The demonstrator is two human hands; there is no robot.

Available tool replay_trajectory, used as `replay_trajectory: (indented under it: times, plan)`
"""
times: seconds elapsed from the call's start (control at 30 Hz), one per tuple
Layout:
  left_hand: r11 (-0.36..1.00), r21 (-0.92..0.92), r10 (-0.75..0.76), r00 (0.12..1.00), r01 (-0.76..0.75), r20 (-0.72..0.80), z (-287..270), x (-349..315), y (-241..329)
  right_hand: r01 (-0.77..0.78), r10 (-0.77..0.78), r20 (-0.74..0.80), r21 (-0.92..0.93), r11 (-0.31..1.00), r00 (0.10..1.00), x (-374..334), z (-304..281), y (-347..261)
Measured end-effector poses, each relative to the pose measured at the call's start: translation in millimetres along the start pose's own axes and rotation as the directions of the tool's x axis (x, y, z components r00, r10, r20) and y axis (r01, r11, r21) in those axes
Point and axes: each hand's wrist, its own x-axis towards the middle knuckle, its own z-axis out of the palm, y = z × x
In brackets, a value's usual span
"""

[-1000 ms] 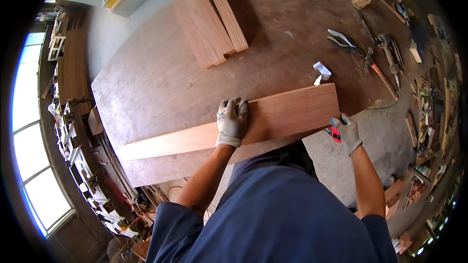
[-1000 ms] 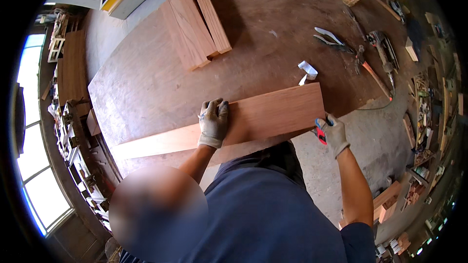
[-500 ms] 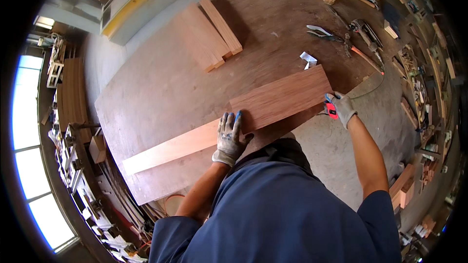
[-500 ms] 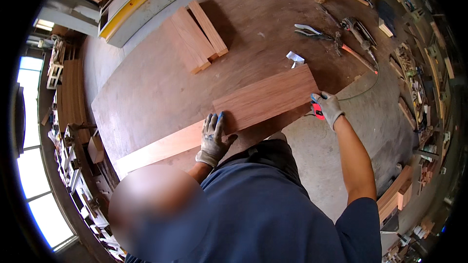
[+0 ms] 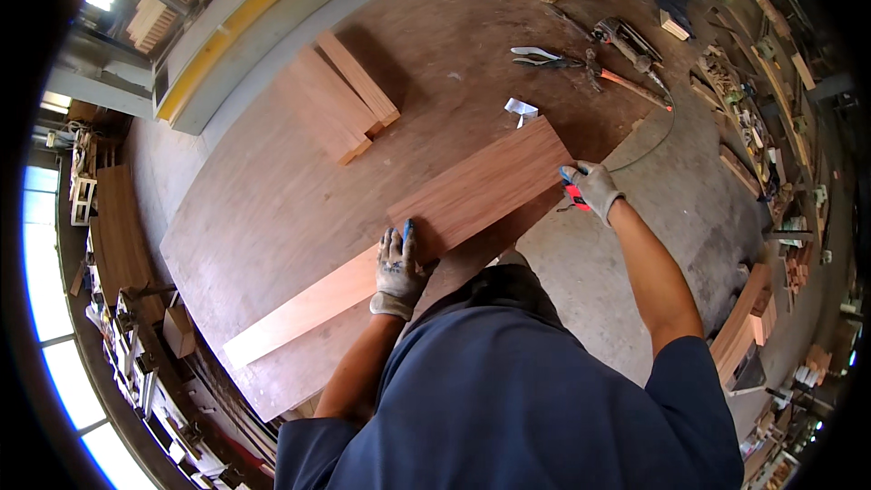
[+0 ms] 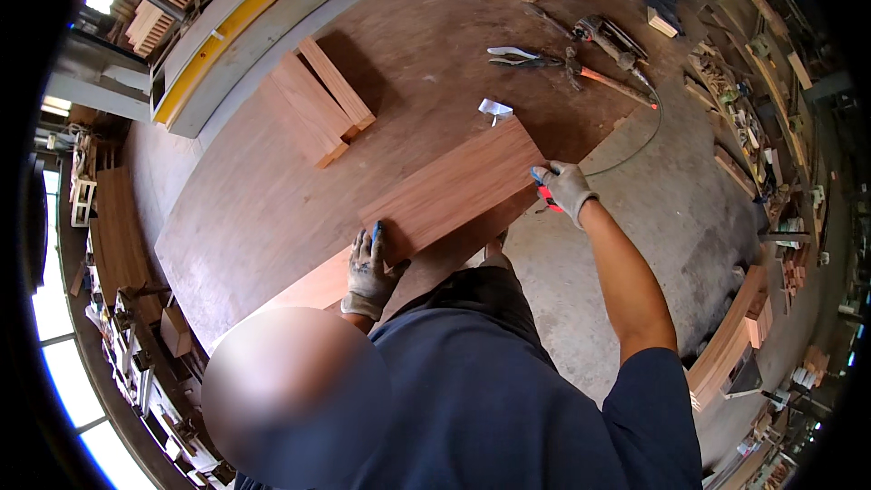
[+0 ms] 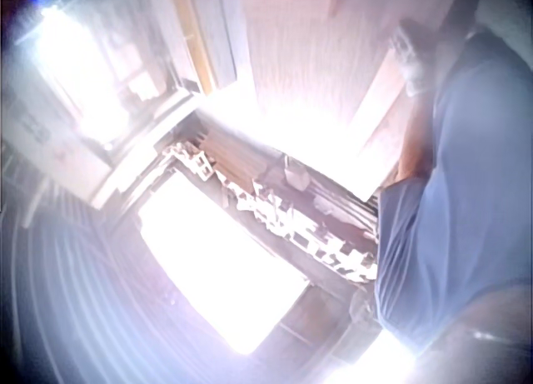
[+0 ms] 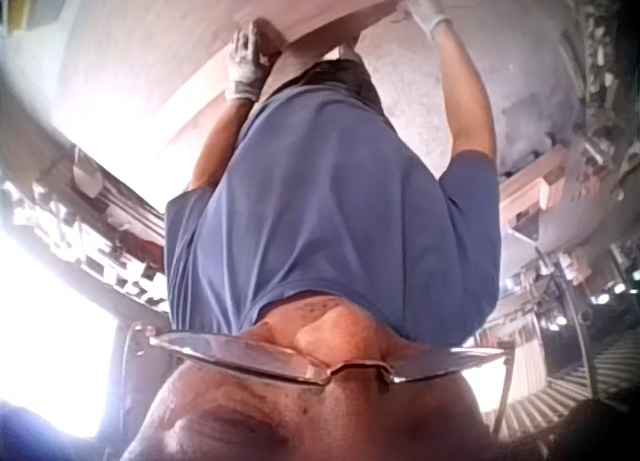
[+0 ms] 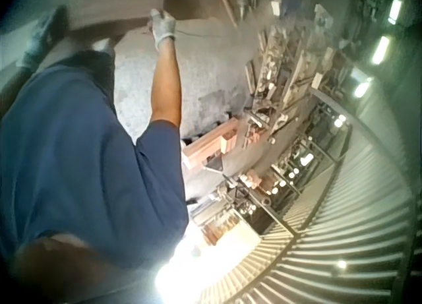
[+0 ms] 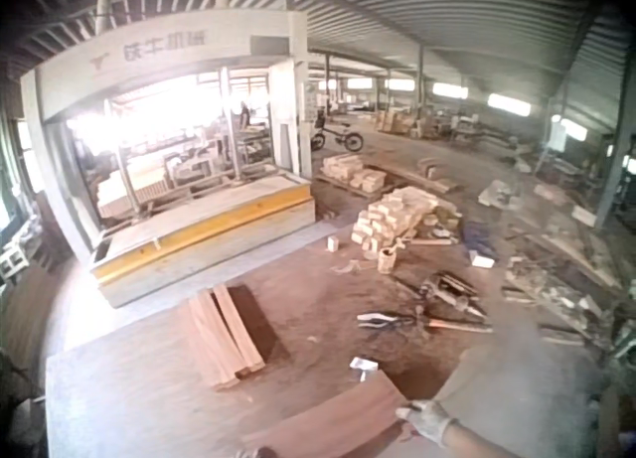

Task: The person carries wooden planks to a workbench, then uses a tape measure to measure and mark several planks. The person repeatedly picks up planks, measures them, and places them back on the bench or nearby pallets.

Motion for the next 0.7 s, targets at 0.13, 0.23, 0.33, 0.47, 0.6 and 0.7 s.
replay_trajectory:
  times: [0.13,0.23,0.33,0.47,0.6,0.7]
  plan:
    - [1.000,-0.021,0.015,1.000,-0.016,-0.012,3.2,-0.4,-2.7,0.001,-0.001,0.012,0.015,1.000,1.000,-3.3,-0.6,-4.5]
    - [1.000,-0.028,0.006,1.000,-0.006,0.002,2.4,-0.3,-2.8,-0.004,0.002,0.023,0.075,0.997,1.000,-3.2,-1.0,-3.6]
    - [0.999,-0.037,-0.003,1.000,0.003,0.011,1.8,0.7,-0.9,0.011,-0.014,0.021,0.111,0.994,1.000,-0.9,-2.4,1.1]
    - [0.999,-0.040,-0.006,1.000,0.007,0.018,0.7,1.8,1.6,0.018,-0.020,0.019,0.086,0.996,1.000,1.5,-3.7,3.4]
    - [0.999,-0.032,-0.012,0.999,0.014,0.044,-1.6,-0.3,-1.7,0.028,-0.031,0.019,0.129,0.991,0.999,-4.7,1.5,-6.3]
    - [0.999,-0.035,0.009,1.000,-0.010,-0.011,2.0,-1.3,0.2,0.037,-0.038,0.002,0.104,0.994,0.999,-1.9,0.5,-0.7]
